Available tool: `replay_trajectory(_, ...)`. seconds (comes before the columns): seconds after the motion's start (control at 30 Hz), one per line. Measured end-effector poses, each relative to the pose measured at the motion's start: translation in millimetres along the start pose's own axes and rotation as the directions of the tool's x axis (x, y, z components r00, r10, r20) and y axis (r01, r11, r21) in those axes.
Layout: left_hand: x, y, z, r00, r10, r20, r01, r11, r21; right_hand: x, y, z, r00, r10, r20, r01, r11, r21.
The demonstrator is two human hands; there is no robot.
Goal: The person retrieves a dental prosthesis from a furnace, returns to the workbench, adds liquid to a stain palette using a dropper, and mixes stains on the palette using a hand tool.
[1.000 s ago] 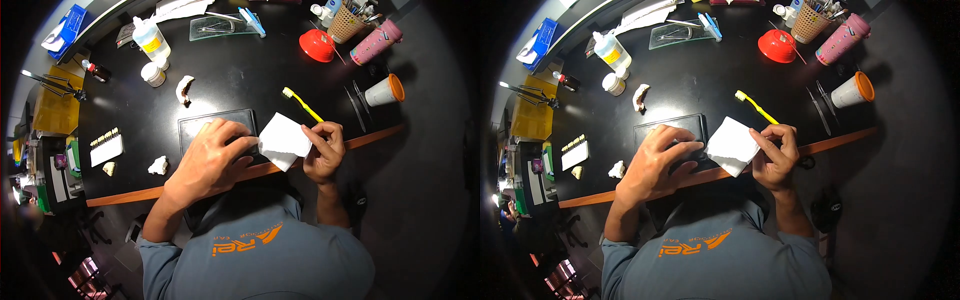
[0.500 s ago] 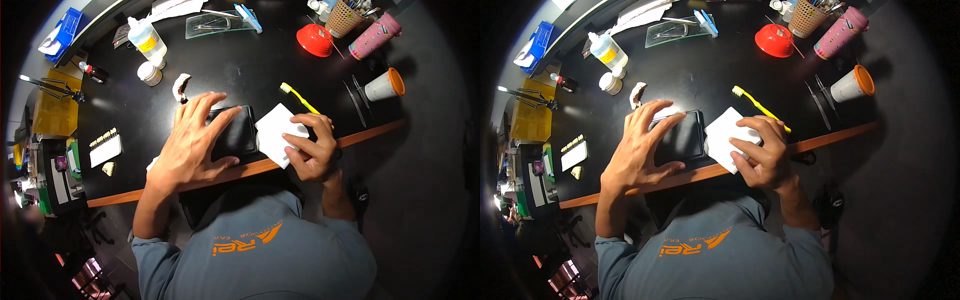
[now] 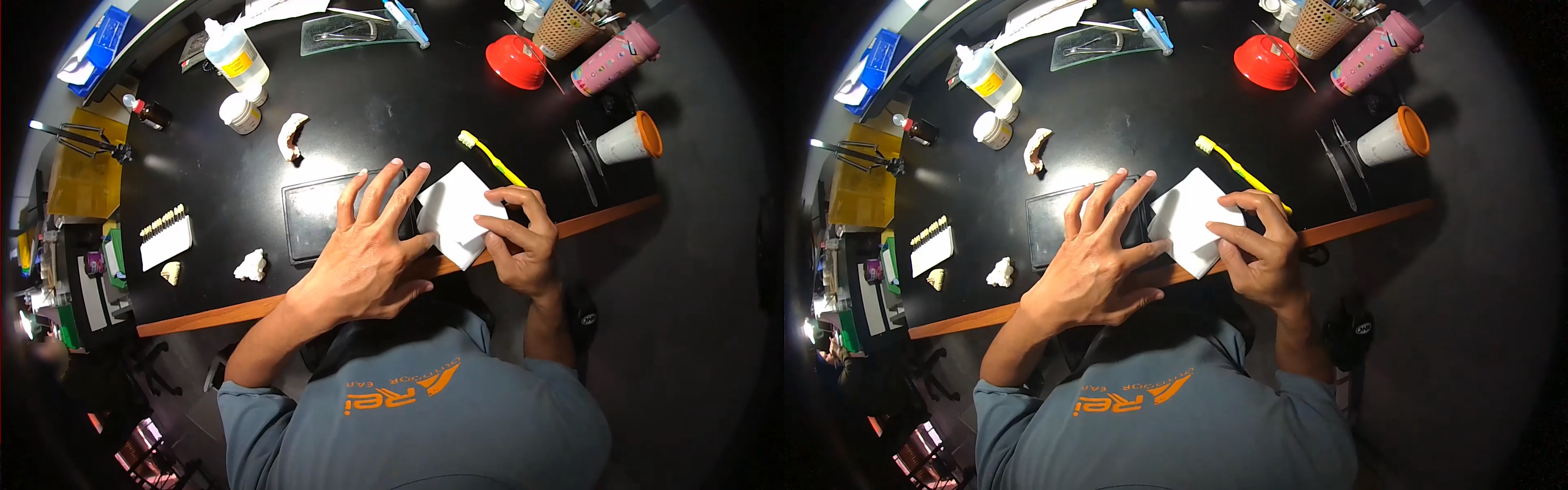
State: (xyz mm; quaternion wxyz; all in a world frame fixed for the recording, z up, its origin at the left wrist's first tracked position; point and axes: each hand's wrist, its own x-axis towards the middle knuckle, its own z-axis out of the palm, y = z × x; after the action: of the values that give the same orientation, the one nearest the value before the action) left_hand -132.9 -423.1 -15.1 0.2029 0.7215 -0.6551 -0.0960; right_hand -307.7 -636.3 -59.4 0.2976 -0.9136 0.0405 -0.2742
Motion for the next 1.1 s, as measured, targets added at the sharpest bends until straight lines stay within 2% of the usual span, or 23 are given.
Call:
replay_trajectory(0.13,2,1,-3,1.0,-0.017,-0.012,0.017,1.0,0.024,-1,-2,-7,1.0,-0.018,-0.014,0.019,0.995,0.096)
replay_trajectory(0.3,0,-2,-11,1.0,-0.002,-0.015,0.002,1.0,0.022,4,-10,-10,0.992,-0.08,0.102,0.078,0.997,0.02)
replay_trajectory(0.4,-5,-17,-22,0.995,-0.048,-0.084,0.043,0.997,-0.064,5,-9,-5,0.994,-0.083,0.071,0.083,0.997,0.001)
replay_trajectory(0.47,-11,-25,-40,0.988,-0.149,-0.032,0.15,0.987,0.052,3,-8,3,0.999,-0.044,0.031,0.045,0.998,-0.036)
replay_trajectory(0.73,-6,-50,-29,0.989,-0.143,0.035,0.143,0.989,-0.022,6,-17,12,0.999,0.019,0.034,-0.015,0.995,-0.103)
replay_trajectory(1.1,-13,-68,-22,0.989,-0.063,-0.133,0.055,0.996,-0.064,20,-27,28,0.997,0.042,0.072,-0.032,0.991,-0.131)
